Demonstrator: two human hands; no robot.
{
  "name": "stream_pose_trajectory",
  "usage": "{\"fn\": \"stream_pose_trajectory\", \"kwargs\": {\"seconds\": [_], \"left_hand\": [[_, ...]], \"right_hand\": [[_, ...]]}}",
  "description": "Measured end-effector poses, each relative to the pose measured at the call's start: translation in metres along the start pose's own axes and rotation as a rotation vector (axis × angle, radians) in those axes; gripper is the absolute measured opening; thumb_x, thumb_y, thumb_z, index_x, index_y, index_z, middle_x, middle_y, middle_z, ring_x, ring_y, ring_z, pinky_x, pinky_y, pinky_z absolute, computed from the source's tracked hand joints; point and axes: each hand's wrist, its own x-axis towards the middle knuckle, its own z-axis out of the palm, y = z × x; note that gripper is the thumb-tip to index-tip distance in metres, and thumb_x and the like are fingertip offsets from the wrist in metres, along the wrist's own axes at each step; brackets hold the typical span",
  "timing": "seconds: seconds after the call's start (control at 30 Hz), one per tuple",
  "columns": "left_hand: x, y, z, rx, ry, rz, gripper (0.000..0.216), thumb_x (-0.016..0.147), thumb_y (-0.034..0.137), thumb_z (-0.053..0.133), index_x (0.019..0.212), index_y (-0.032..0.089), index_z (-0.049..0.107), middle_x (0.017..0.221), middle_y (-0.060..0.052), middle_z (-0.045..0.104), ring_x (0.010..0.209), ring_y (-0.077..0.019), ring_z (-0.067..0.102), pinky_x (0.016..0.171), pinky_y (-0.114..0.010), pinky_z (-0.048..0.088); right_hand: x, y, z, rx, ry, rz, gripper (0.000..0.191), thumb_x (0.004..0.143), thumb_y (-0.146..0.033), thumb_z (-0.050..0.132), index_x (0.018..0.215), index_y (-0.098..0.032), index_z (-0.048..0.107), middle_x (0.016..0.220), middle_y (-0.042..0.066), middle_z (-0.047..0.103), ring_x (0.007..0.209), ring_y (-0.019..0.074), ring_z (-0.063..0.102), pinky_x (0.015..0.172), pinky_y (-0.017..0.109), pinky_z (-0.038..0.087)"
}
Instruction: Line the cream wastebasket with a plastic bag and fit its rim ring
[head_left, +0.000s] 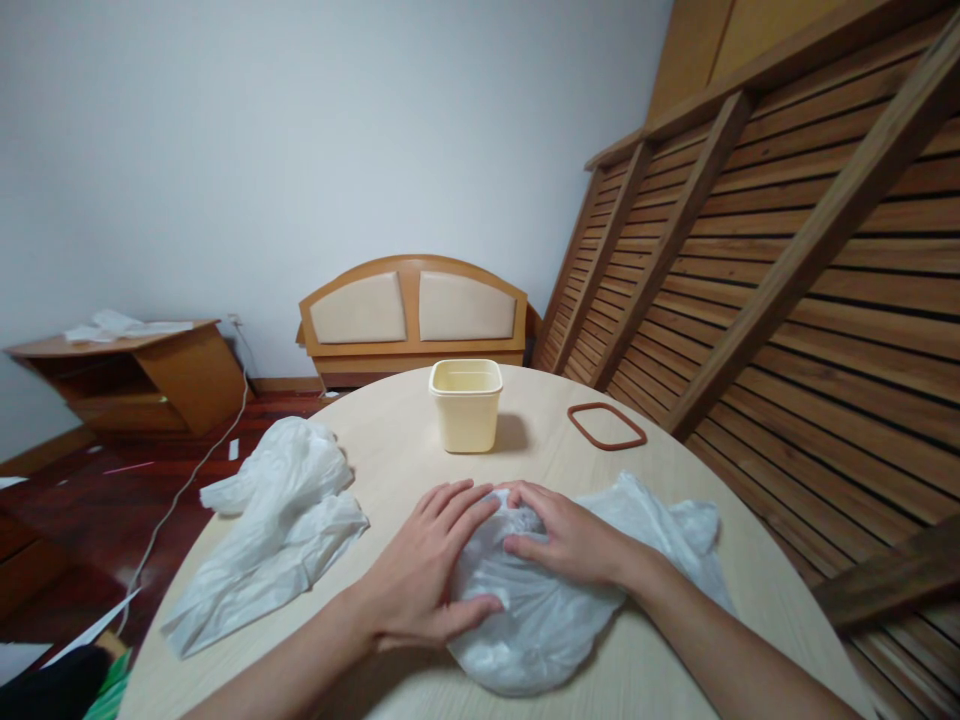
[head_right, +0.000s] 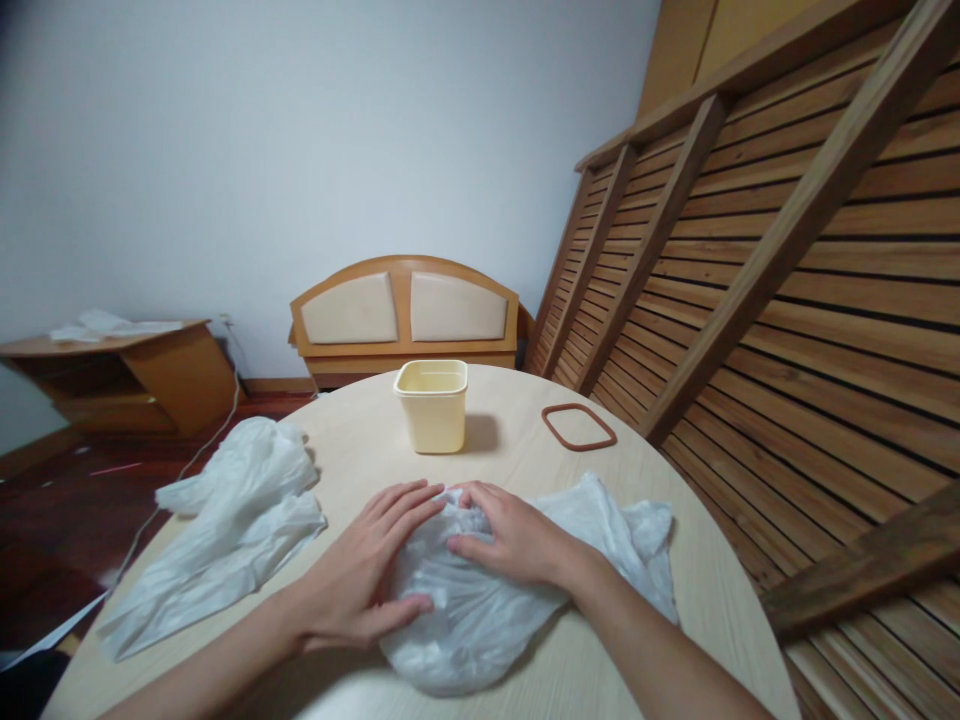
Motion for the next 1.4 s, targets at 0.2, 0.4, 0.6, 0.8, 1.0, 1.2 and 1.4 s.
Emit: {"fn": "stream_pose_trajectory", "kwargs": {"seconds": [0.2, 0.4, 0.6, 0.8, 1.0, 1.2, 1.4], "left_hand": [[-0.003, 0.014, -0.006, 0.023, -0.176, 0.016, 0.123, 0.064, 0.076, 0.071, 0.159, 0.021, 0.016, 0.163, -0.019, 0.027, 0.149, -0.0439, 0.025, 0.118, -0.066, 0.021], [-0.006, 0.027, 0.003, 0.021, -0.202, 0.033, 0.12, 0.069, 0.073, 0.07, 0.16, 0.023, 0.012, 0.166, -0.019, 0.015, 0.15, -0.0451, 0.018, 0.116, -0.067, 0.024], [-0.006, 0.026, 0.02, 0.06, -0.163, -0.093, 0.11, 0.072, 0.042, 0.073, 0.16, 0.022, 0.011, 0.167, -0.014, 0.016, 0.151, -0.0395, 0.02, 0.119, -0.06, 0.026], [-0.004, 0.021, 0.021, 0.034, -0.172, -0.128, 0.11, 0.069, 0.037, 0.07, 0.159, 0.021, 0.01, 0.164, -0.013, 0.027, 0.148, -0.0366, 0.029, 0.119, -0.057, 0.028], [-0.003, 0.021, 0.018, 0.032, -0.237, -0.183, 0.109, 0.067, 0.042, 0.071, 0.158, 0.017, 0.016, 0.163, -0.014, 0.029, 0.148, -0.0359, 0.028, 0.121, -0.055, 0.023], [0.0, 0.017, 0.015, 0.041, -0.253, -0.244, 0.106, 0.066, 0.04, 0.069, 0.157, 0.017, 0.019, 0.164, -0.012, 0.027, 0.148, -0.0344, 0.028, 0.121, -0.052, 0.022], [0.002, 0.013, 0.016, 0.044, -0.211, -0.262, 0.103, 0.065, 0.037, 0.067, 0.156, 0.017, 0.023, 0.162, -0.013, 0.032, 0.144, -0.0347, 0.032, 0.119, -0.052, 0.025]], "right_hand": [[0.003, 0.005, -0.001, 0.014, 0.038, -0.079, 0.042, 0.095, -0.033, 0.058, 0.135, -0.023, 0.054, 0.135, 0.012, 0.061, 0.124, 0.0253, 0.057, 0.107, 0.045, 0.043], [0.003, 0.006, -0.003, 0.007, 0.05, -0.112, 0.024, 0.099, -0.031, 0.049, 0.115, -0.021, 0.064, 0.121, 0.01, 0.066, 0.117, 0.0223, 0.06, 0.105, 0.041, 0.045], [0.002, 0.003, 0.0, 0.045, 0.014, -0.06, 0.029, 0.101, -0.029, 0.046, 0.128, -0.022, 0.057, 0.128, 0.009, 0.065, 0.119, 0.02, 0.06, 0.105, 0.038, 0.045], [0.007, 0.007, 0.002, 0.016, 0.097, -0.015, 0.028, 0.103, -0.037, 0.045, 0.105, -0.02, 0.067, 0.103, 0.008, 0.07, 0.099, 0.0209, 0.065, 0.091, 0.035, 0.049], [0.006, 0.004, -0.006, -0.017, 0.142, 0.002, 0.026, 0.1, -0.035, 0.048, 0.096, -0.018, 0.067, 0.095, 0.007, 0.07, 0.091, 0.0198, 0.065, 0.085, 0.032, 0.048], [-0.002, 0.003, -0.026, -0.072, 0.133, 0.08, 0.019, 0.094, -0.023, 0.05, 0.096, -0.019, 0.068, 0.097, 0.006, 0.074, 0.091, 0.0206, 0.067, 0.084, 0.034, 0.049], [-0.006, 0.009, -0.029, -0.091, 0.063, 0.077, 0.022, 0.085, -0.02, 0.062, 0.105, -0.021, 0.072, 0.1, 0.005, 0.076, 0.093, 0.0221, 0.07, 0.088, 0.037, 0.051]]}}
